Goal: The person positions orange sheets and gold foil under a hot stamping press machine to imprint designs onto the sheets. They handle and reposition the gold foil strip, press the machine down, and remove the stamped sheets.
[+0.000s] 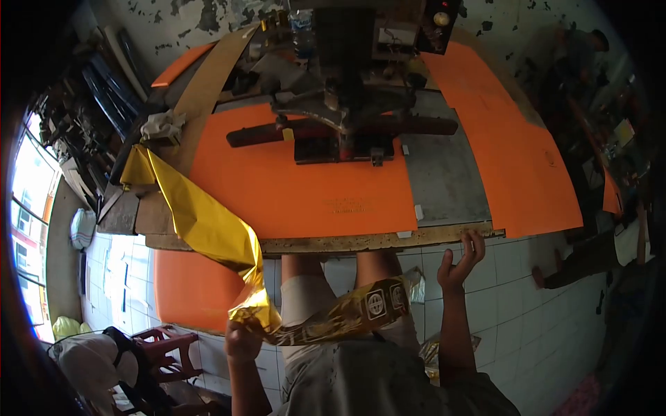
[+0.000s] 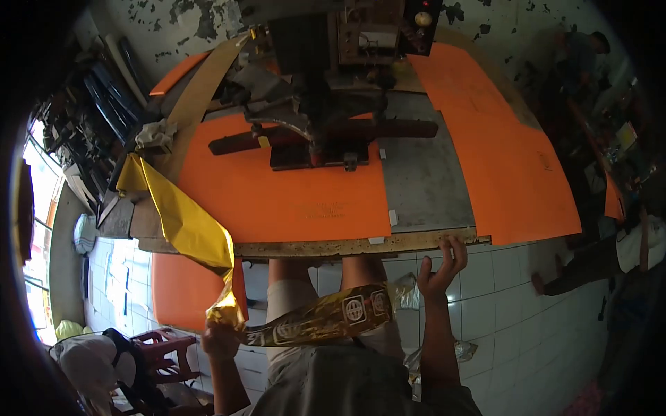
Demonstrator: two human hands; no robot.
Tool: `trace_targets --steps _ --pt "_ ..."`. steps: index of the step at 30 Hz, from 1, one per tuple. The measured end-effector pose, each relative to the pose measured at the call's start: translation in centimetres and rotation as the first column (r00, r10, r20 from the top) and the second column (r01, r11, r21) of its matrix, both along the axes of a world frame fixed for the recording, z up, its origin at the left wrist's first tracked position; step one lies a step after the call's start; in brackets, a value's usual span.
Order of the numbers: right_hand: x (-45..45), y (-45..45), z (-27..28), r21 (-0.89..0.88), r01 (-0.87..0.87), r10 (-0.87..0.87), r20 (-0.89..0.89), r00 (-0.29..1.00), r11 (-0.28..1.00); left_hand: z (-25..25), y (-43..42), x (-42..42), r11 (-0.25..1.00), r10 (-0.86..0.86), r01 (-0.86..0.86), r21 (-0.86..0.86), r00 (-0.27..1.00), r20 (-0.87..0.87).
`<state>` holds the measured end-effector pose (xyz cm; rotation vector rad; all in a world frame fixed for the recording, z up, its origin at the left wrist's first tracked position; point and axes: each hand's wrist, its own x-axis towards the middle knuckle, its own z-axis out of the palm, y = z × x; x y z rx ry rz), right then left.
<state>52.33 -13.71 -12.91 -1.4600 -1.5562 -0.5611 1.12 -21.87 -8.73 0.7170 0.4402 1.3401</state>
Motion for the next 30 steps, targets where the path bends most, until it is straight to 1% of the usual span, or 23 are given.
trace_targets --steps 1,2,3,4,6,8,9,10,11,14,15,16,17,18,20,21,22,24,25,26,28,29,30 --pt "-0.1 0.0 -0.4 0.004 0.012 -0.012 0.005 1.0 1.0 0.4 -0.1 -1.3 1.0 -0.003 0.003 -0.003 1.0 0.022" --pt "-0.3 0.1 -0.9 0.004 0.023 -0.023 0.009 1.0 1.0 0.7 0.0 -2.6 0.999 0.04 -0.04 -0.008 0.999 -0.036" --pt "-0.2 0.0 -1.7 -0.004 0.026 -0.026 0.004 1.0 1.0 0.1 -0.6 -3.9 0.921 0.32 -0.31 -0.234 0.947 0.006" --pt "-0.1 0.1 -2.2 -0.008 0.039 -0.039 0.011 0.999 0.999 -1.2 -1.5 -5.7 0.726 0.578 -0.522 -0.448 0.816 -0.013" --pt "0.2 0.0 -2.9 -0.02 0.063 -0.062 0.03 0.998 0.998 -4.9 -2.2 -12.8 0.683 0.571 -0.648 -0.339 0.762 -0.306" --pt "0.5 0.3 -3.6 -0.002 0.059 -0.058 0.044 0.997 0.998 -4.3 -1.5 -14.0 0.737 0.517 -0.61 -0.292 0.787 -0.337" --pt "0.7 0.3 -3.8 0.005 0.057 -0.057 0.052 0.997 0.998 -1.1 -1.1 -12.6 0.802 0.461 -0.514 -0.303 0.856 -0.232" --pt "0.7 0.2 -3.8 0.005 0.055 -0.055 0.049 0.997 0.998 0.6 -0.8 -11.8 0.859 0.394 -0.413 -0.301 0.911 -0.123" --pt "0.8 0.3 -3.9 0.007 0.052 -0.052 0.046 0.998 0.999 -0.6 -0.7 -13.0 0.789 0.494 -0.526 -0.319 0.851 -0.18" --pt "0.7 0.1 -4.1 0.006 0.041 -0.041 0.026 0.999 0.999 -2.2 -1.1 -15.2 0.8 0.467 -0.466 -0.378 0.879 -0.095" --pt "0.6 0.1 -4.1 0.007 0.037 -0.037 0.019 0.999 0.999 -4.5 -1.8 -17.3 0.809 0.412 -0.43 -0.4 0.901 -0.135" --pt "0.5 0.1 -4.0 0.003 0.037 -0.037 0.015 0.999 0.999 -8.0 -2.8 -20.1 0.817 0.353 -0.393 -0.422 0.92 -0.174" --pt "0.4 0.0 -3.9 -0.002 0.037 -0.037 0.012 0.999 0.999 -9.7 -3.2 -21.5 0.822 0.291 -0.356 -0.445 0.934 -0.209" --pt "0.4 0.0 -3.8 -0.006 0.036 -0.036 0.01 0.999 0.999 -9.7 -3.0 -20.2 0.759 0.301 -0.439 -0.481 0.891 -0.339" --pt "0.3 -0.1 -3.7 -0.009 0.032 -0.032 0.006 0.999 0.999 -8.0 -2.6 -15.1 0.61 0.274 -0.606 -0.51 0.765 -0.582" --pt "0.3 -0.1 -3.6 -0.01 0.03 -0.03 0.003 1.0 0.999 -9.6 -3.1 -16.2 0.596 0.245 -0.614 -0.518 0.753 -0.611" --pt "0.2 -0.1 -3.4 -0.015 0.025 -0.025 -0.005 1.0 1.0 -10.7 -3.2 -16.4 0.571 0.248 -0.699 -0.43 0.647 -0.721" --pt "0.0 -0.2 -3.1 -0.023 0.017 -0.018 -0.021 1.0 1.0 -12.3 -2.9 -16.4 0.526 0.239 -0.821 -0.222 0.394 -0.888" --pt "-0.1 -0.3 -2.9 -0.023 0.016 -0.017 -0.026 1.0 1.0 -12.8 -2.2 -16.4 0.445 0.319 -0.873 -0.2 0.363 -0.875" --pt "-0.3 -0.4 -2.7 -0.023 0.015 -0.016 -0.031 0.999 1.0 -13.1 -2.0 -16.4 0.441 0.39 -0.893 -0.094 0.285 -0.876" --pt "-0.6 -0.5 -1.6 -0.022 0.029 -0.03 -0.032 0.999 0.999 -9.8 -0.2 -13.1 0.405 0.529 -0.907 0.117 0.128 -0.839" --pt "-0.9 -0.7 -0.6 -0.021 0.044 -0.045 -0.03 0.999 0.999 -7.2 0.8 -11.6 0.422 0.535 -0.884 0.202 0.063 -0.842" --pt "-1.1 -0.9 0.5 -0.019 0.057 -0.058 -0.027 0.998 0.998 -6.0 1.9 -11.0 0.432 0.591 -0.866 0.253 0.059 -0.804"
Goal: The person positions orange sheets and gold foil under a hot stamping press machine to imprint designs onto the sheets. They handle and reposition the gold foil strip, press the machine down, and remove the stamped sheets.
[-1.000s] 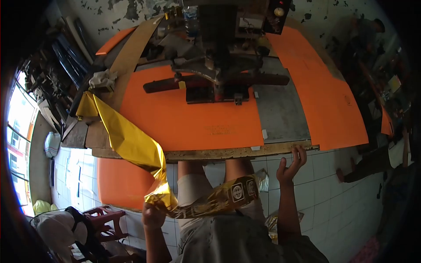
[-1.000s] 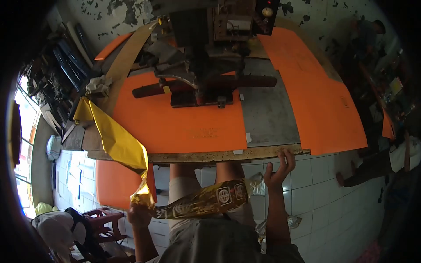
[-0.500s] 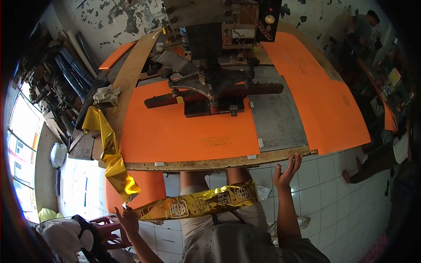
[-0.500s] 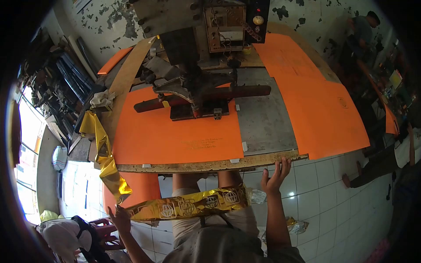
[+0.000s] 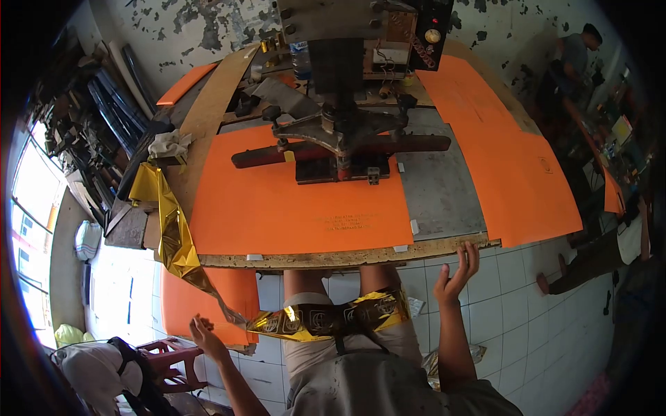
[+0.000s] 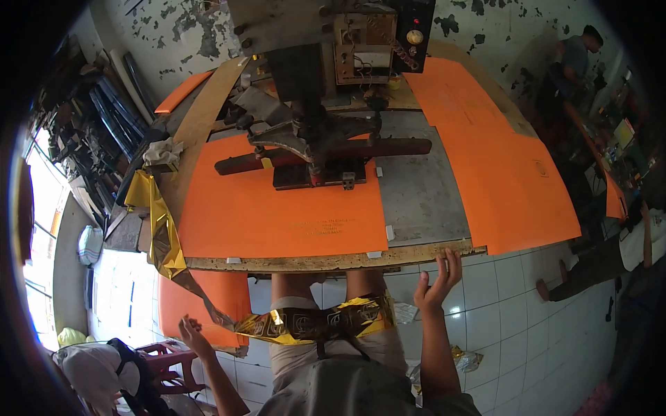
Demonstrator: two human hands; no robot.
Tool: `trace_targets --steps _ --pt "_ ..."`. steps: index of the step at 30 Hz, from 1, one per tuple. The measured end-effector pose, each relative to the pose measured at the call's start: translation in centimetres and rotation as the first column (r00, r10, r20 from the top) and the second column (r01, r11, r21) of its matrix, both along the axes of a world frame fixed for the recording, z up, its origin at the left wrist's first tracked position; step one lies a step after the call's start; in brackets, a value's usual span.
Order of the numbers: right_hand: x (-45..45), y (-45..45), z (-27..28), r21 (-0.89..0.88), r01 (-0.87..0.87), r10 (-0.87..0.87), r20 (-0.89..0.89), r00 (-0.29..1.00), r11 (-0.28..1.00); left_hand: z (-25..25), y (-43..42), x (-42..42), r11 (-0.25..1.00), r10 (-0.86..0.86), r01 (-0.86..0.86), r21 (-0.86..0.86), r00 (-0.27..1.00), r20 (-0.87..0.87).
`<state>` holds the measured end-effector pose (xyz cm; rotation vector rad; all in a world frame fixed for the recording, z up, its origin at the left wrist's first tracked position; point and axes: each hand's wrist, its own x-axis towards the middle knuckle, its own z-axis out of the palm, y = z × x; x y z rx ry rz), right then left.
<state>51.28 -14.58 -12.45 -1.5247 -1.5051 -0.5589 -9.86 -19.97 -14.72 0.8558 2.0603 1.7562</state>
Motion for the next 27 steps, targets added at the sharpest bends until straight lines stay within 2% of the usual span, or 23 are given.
trace_targets --steps 3,5,6,8,10,11,12,14,17,20,21,24,27 --pt "-0.4 0.0 3.7 -0.079 0.044 -0.044 -0.004 0.999 0.996 4.2 3.8 2.9 0.975 -0.048 0.082 0.205 0.985 -0.164" --pt "-1.4 1.8 6.9 -0.144 -0.05 0.043 -0.051 0.998 0.988 7.6 7.1 4.9 0.951 -0.082 0.141 0.274 0.973 -0.214" --pt "-1.8 3.2 8.6 -0.167 -0.093 0.082 -0.073 0.994 0.982 9.2 8.7 5.6 0.949 -0.106 0.194 0.25 0.94 -0.325" --pt "-3.3 5.5 11.9 -0.322 -0.124 0.123 -0.025 0.992 0.939 12.5 11.8 8.2 0.936 -0.232 0.298 0.186 0.922 -0.309" --pt "-4.7 7.9 13.0 -0.416 -0.117 0.136 0.017 0.991 0.902 14.9 16.0 9.6 0.892 -0.327 0.441 0.097 0.779 -0.535" --pt "-5.2 9.1 13.1 -0.437 -0.1 0.129 0.036 0.991 0.894 15.6 18.0 9.9 0.885 -0.382 0.465 0.01 0.738 -0.557" --pt "-5.7 10.1 13.1 -0.457 -0.082 0.12 0.056 0.991 0.886 16.1 19.6 9.8 0.88 -0.431 0.465 -0.098 0.693 -0.578" --pt "-6.3 11.6 12.9 -0.501 -0.038 0.098 0.094 0.991 0.865 15.3 22.9 8.1 0.906 -0.413 0.363 -0.217 0.651 -0.637" --pt "-7.5 11.9 13.3 -0.521 -0.03 0.089 0.088 0.992 0.853 13.9 25.5 4.8 0.958 -0.28 0.058 -0.282 0.417 -0.865" --pt "-7.6 12.3 13.0 -0.501 -0.077 0.101 0.022 0.995 0.862 13.0 27.1 2.2 0.924 -0.349 0.052 -0.378 0.517 -0.782" --pt "-7.6 12.5 12.7 -0.492 -0.097 0.107 -0.006 0.994 0.865 14.1 26.7 2.8 0.901 -0.392 0.049 -0.431 0.515 -0.762" --pt "-7.2 13.0 12.6 -0.49 -0.171 0.13 -0.118 0.985 0.855 15.5 27.3 2.7 0.841 -0.496 0.168 -0.515 0.619 -0.608" --pt "-6.9 13.6 12.8 -0.527 -0.207 0.136 -0.171 0.976 0.824 15.3 28.2 1.2 0.816 -0.546 0.273 -0.51 0.656 -0.522"
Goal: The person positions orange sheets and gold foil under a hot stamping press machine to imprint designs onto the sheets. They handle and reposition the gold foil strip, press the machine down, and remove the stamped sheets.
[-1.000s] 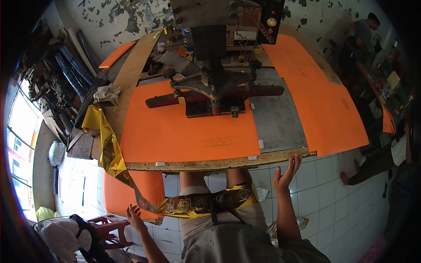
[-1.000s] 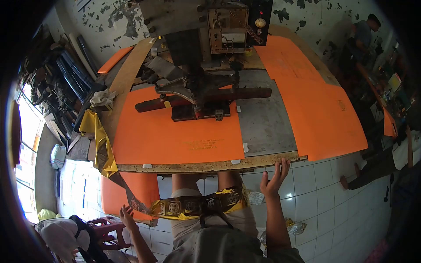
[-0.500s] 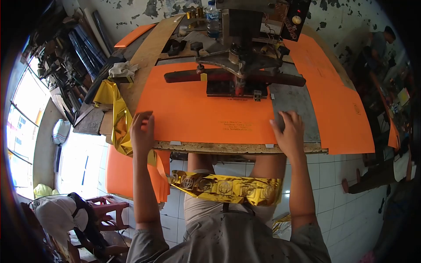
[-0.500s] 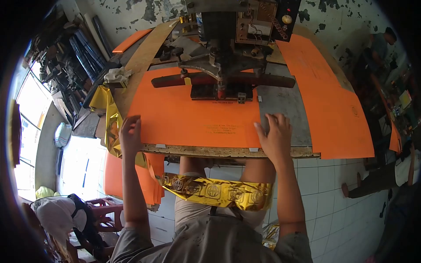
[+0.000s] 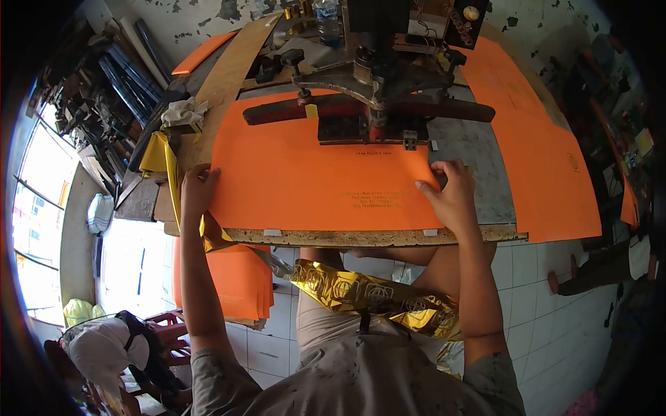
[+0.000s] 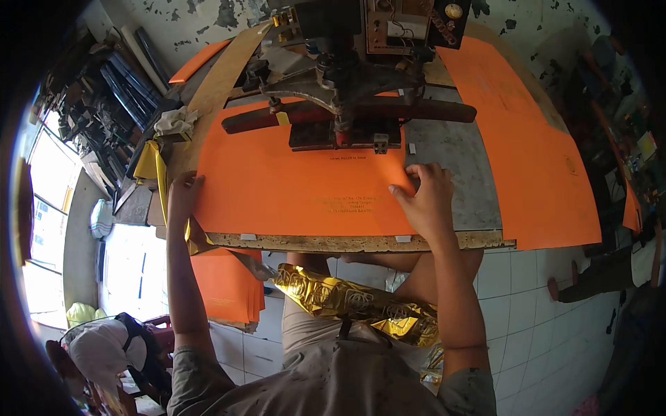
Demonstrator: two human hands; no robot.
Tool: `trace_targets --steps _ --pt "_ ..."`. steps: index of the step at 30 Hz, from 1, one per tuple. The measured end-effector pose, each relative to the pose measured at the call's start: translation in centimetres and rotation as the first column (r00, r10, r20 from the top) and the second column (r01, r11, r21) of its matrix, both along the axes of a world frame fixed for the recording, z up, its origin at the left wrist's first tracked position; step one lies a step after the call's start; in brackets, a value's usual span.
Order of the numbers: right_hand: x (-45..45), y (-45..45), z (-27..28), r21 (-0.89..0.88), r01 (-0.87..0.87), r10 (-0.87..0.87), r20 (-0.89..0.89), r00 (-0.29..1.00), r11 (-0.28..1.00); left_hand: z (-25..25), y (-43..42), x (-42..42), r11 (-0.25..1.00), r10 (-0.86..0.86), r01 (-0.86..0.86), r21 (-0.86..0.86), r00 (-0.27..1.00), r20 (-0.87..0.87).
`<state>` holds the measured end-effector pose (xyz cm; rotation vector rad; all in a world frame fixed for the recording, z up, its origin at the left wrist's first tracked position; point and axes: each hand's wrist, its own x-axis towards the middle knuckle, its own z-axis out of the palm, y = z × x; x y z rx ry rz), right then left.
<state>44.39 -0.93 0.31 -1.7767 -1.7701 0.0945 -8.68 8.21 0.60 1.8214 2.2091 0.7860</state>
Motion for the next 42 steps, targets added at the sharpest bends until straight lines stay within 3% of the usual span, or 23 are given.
trace_targets --steps 3,6,8,9,12,14,16,19,22,26,34,37,40,42 --pt "0.7 1.5 0.3 -0.183 -0.131 0.038 -0.44 0.897 0.974 0.5 0.3 -0.4 0.983 -0.146 0.108 0.151 0.953 0.265" --pt "0.9 2.3 1.4 -0.133 -0.217 0.037 -0.769 0.638 0.967 3.5 0.6 0.7 0.983 -0.162 0.111 0.143 0.892 0.421" --pt "0.9 1.6 1.8 -0.069 -0.264 0.087 -0.84 0.535 0.962 5.4 -0.1 1.0 0.986 -0.165 0.121 0.116 0.829 0.535" --pt "1.0 1.3 2.1 -0.034 -0.284 0.111 -0.871 0.479 0.958 5.7 -0.4 0.3 0.981 -0.191 0.145 0.129 0.841 0.507" --pt "2.0 -2.9 2.5 -0.061 -0.276 0.138 -0.751 0.645 0.959 7.3 -4.6 -0.4 0.961 -0.274 0.232 0.15 0.869 0.412" --pt "1.9 -7.7 4.5 -0.271 -0.346 -0.006 -0.795 0.607 0.898 7.9 -9.9 0.2 0.988 -0.153 0.139 0.065 0.857 0.492" --pt "2.5 -11.9 2.9 -0.269 -0.39 0.029 -0.791 0.611 0.881 5.4 -14.2 -1.1 0.995 -0.101 0.094 0.037 0.923 0.371" --pt "1.7 -16.0 0.8 -0.253 -0.367 0.034 -0.782 0.622 0.895 1.8 -19.2 -1.8 0.984 0.02 0.063 -0.165 0.887 0.461" --pt "1.7 -17.9 -1.1 -0.245 -0.372 0.049 -0.776 0.629 0.895 -1.8 -21.7 -1.5 0.995 0.018 0.056 -0.083 0.717 0.697" --pt "2.2 -19.0 -2.4 -0.258 -0.393 0.102 -0.71 0.697 0.883 -4.3 -23.4 -2.7 0.999 0.009 0.016 -0.027 0.682 0.731" --pt "2.1 -18.9 -3.4 -0.194 -0.475 0.151 -0.789 0.595 0.858 -6.0 -24.2 -3.2 0.998 0.042 -0.059 -0.012 0.541 0.84" --pt "2.1 -18.9 -3.6 -0.173 -0.494 0.17 -0.8 0.575 0.852 -6.5 -24.6 -4.3 1.0 0.015 -0.027 -0.001 0.53 0.848" --pt "2.3 -19.2 -3.8 -0.185 -0.508 0.156 -0.817 0.556 0.841 -7.3 -25.2 -5.7 1.0 -0.001 0.012 -0.005 0.432 0.902" --pt "2.4 -19.2 -4.0 -0.177 -0.513 0.15 -0.833 0.533 0.84 -7.5 -25.4 -6.1 1.0 0.014 -0.017 -0.006 0.482 0.876"
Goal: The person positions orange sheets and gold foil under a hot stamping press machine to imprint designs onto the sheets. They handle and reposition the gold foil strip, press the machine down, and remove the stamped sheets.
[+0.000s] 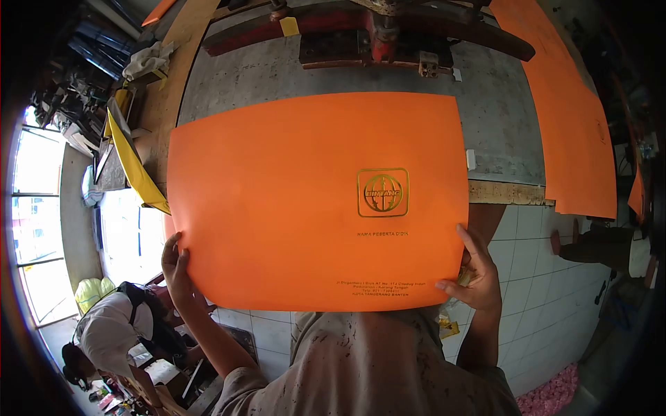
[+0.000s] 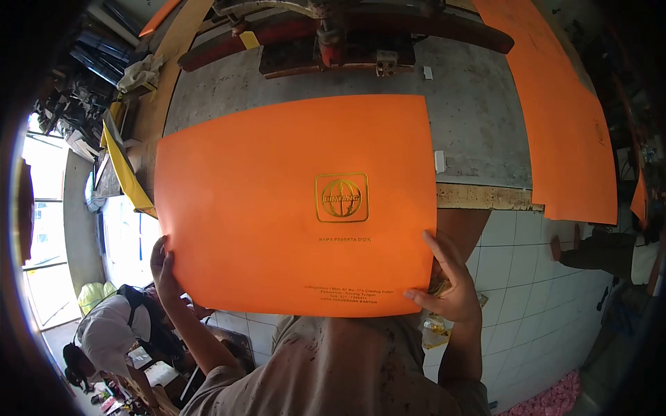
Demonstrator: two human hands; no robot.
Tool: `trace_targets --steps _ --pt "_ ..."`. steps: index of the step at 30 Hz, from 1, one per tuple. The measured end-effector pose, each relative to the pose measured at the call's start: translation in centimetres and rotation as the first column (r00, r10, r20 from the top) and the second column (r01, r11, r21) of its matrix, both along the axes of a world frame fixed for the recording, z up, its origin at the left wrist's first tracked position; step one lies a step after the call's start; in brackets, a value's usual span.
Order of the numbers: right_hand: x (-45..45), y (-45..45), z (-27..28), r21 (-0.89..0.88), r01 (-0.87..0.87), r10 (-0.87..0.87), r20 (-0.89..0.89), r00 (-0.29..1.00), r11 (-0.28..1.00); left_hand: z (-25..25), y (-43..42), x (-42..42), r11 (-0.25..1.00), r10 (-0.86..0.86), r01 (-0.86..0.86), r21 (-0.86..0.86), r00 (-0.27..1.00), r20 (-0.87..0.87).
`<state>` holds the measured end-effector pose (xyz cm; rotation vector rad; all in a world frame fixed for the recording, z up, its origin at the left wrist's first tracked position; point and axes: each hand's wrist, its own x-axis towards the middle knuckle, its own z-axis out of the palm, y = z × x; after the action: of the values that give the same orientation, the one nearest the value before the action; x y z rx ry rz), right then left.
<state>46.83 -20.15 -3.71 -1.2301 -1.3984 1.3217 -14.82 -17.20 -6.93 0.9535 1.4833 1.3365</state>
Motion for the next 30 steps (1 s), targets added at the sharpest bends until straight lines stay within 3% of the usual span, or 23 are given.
trace_targets --steps 13,19,23,26,29,30 --pt "0.9 -0.8 -0.2 0.011 -0.034 0.035 -0.101 0.994 0.999 1.8 -0.6 1.9 0.999 0.022 -0.026 -0.022 0.989 -0.146" --pt "0.5 -0.7 0.5 -0.048 -0.004 -0.005 -0.184 0.983 0.999 2.2 -0.5 3.1 0.998 0.055 -0.058 -0.03 0.995 -0.079" --pt "-0.3 0.5 0.7 0.103 0.018 0.001 -0.182 0.983 0.995 2.4 -0.2 3.3 0.999 0.037 -0.038 -0.022 0.998 -0.055" --pt "-1.3 0.6 0.5 0.101 0.191 -0.169 -0.191 0.967 0.976 2.4 -0.6 3.4 0.999 0.031 -0.031 0.009 0.998 -0.061" --pt "-0.7 0.2 2.2 0.314 0.262 -0.311 0.117 0.943 0.913 2.1 -1.6 3.3 0.996 -0.036 0.044 0.073 0.994 -0.099" --pt "-0.4 -0.2 3.7 0.287 0.366 -0.414 0.126 0.902 0.885 1.8 -2.3 3.3 0.988 -0.103 0.112 0.101 0.991 -0.09"
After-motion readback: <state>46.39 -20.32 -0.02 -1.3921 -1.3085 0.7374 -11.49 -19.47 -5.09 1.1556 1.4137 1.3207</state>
